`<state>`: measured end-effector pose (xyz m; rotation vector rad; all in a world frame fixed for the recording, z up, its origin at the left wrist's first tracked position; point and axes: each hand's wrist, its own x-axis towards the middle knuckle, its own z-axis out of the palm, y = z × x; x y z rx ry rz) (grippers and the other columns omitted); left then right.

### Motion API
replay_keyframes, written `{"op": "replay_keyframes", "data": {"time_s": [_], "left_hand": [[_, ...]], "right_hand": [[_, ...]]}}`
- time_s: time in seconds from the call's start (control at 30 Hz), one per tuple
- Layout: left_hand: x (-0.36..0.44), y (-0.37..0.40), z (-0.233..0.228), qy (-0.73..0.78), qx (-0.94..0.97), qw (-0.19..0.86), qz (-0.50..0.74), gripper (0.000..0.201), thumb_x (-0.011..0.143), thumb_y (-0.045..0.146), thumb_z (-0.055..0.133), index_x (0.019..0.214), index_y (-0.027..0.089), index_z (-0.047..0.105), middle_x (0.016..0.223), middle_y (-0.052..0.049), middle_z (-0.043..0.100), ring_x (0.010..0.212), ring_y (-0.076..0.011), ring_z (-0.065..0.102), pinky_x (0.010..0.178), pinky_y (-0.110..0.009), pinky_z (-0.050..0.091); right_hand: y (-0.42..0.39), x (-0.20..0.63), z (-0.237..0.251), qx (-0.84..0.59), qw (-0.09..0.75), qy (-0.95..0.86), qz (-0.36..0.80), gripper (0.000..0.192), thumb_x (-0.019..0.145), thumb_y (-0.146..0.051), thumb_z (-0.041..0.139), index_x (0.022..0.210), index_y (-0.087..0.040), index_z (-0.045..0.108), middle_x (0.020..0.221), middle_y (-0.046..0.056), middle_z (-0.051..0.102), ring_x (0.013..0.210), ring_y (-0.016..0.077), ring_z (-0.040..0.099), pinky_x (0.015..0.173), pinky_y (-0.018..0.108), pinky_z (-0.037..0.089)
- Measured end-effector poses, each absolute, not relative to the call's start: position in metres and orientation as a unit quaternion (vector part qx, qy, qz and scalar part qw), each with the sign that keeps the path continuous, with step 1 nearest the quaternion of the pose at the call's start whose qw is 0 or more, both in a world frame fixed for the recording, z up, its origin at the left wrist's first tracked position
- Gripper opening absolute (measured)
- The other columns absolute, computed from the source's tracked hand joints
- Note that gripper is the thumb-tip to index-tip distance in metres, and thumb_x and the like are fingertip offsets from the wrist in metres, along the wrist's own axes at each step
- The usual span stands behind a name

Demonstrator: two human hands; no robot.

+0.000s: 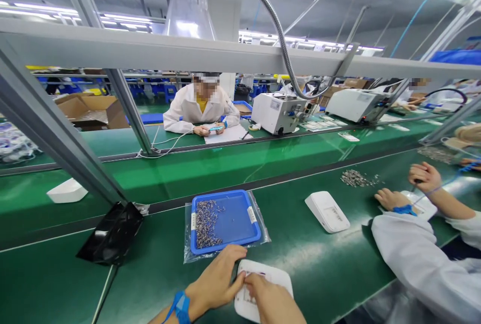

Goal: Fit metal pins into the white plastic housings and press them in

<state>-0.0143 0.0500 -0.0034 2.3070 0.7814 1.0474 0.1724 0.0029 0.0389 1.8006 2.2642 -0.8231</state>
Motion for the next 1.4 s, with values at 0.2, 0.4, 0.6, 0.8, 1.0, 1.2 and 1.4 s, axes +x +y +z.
{"op": "replay_keyframes", "data": {"time_s": [0.2, 0.4, 0.6, 0.8, 1.0, 1.2, 1.4], "left_hand": [[-0.018, 0.055, 0.002, 0.328, 0.825, 0.383, 0.254, 0.034, 0.091, 0.007, 0.04, 0.116, 0.021, 0.059, 0.118, -0.008, 0.065, 0.11, -0.0205, 0.061, 0.1, -0.036, 0.051], [-0.023, 0.056, 0.0, 0.348, 0.816, 0.392, 0.244, 0.044, 0.094, 0.009, 0.038, 0.133, 0.02, 0.055, 0.132, -0.009, 0.062, 0.124, -0.0213, 0.056, 0.111, -0.039, 0.045], [-0.03, 0.059, 0.022, 0.284, 0.844, 0.431, 0.142, 0.076, 0.096, 0.045, 0.058, 0.16, 0.023, 0.022, 0.158, -0.012, 0.04, 0.149, -0.0298, 0.034, 0.123, -0.053, 0.029], [-0.028, 0.057, 0.026, 0.264, 0.867, 0.407, 0.111, 0.094, 0.087, 0.056, 0.068, 0.16, 0.017, 0.024, 0.163, -0.016, 0.03, 0.155, -0.0358, 0.018, 0.127, -0.059, 0.01], [-0.027, 0.058, 0.037, 0.246, 0.869, 0.424, 0.069, 0.106, 0.083, 0.074, 0.062, 0.162, 0.02, 0.016, 0.167, -0.01, 0.021, 0.156, -0.0368, 0.007, 0.127, -0.06, 0.001], [-0.025, 0.056, 0.032, 0.258, 0.872, 0.409, 0.078, 0.1, 0.085, 0.074, 0.058, 0.161, 0.022, 0.019, 0.166, -0.009, 0.025, 0.156, -0.0365, 0.01, 0.127, -0.059, 0.002], [-0.022, 0.054, 0.026, 0.262, 0.875, 0.398, 0.088, 0.096, 0.089, 0.074, 0.052, 0.162, 0.022, 0.016, 0.167, -0.008, 0.023, 0.156, -0.0341, 0.01, 0.129, -0.056, 0.002]], "right_hand": [[0.011, 0.132, 0.046, 0.605, 0.127, 0.731, -0.289, 0.05, 0.084, 0.001, 0.041, 0.126, -0.021, 0.057, 0.123, 0.01, 0.069, 0.11, 0.0287, 0.07, 0.082, 0.031, 0.049], [0.017, 0.141, 0.062, 0.6, 0.12, 0.741, -0.279, 0.043, 0.097, -0.01, 0.03, 0.127, -0.023, 0.059, 0.127, 0.009, 0.068, 0.112, 0.0283, 0.068, 0.085, 0.033, 0.05], [0.021, 0.165, 0.045, 0.619, -0.015, 0.72, -0.313, 0.031, 0.097, -0.014, 0.039, 0.103, -0.02, 0.068, 0.11, 0.006, 0.072, 0.105, 0.02, 0.068, 0.085, 0.026, 0.046], [0.026, 0.173, 0.057, 0.621, -0.042, 0.703, -0.345, 0.02, 0.088, -0.013, 0.049, 0.083, -0.018, 0.068, 0.089, 0.005, 0.074, 0.084, 0.0148, 0.068, 0.073, 0.023, 0.04], [0.029, 0.168, 0.054, 0.653, 0.018, 0.699, -0.292, 0.02, 0.08, -0.01, 0.052, 0.086, -0.017, 0.07, 0.081, 0.005, 0.074, 0.079, 0.0166, 0.069, 0.064, 0.024, 0.031], [0.027, 0.16, 0.049, 0.622, 0.041, 0.728, -0.285, 0.024, 0.084, -0.014, 0.051, 0.097, -0.018, 0.071, 0.094, 0.006, 0.076, 0.091, 0.0221, 0.072, 0.071, 0.026, 0.037], [0.023, 0.159, 0.064, 0.645, 0.081, 0.709, -0.274, 0.029, 0.091, -0.014, 0.045, 0.106, -0.017, 0.069, 0.105, 0.009, 0.075, 0.098, 0.0252, 0.072, 0.072, 0.028, 0.038]]}}
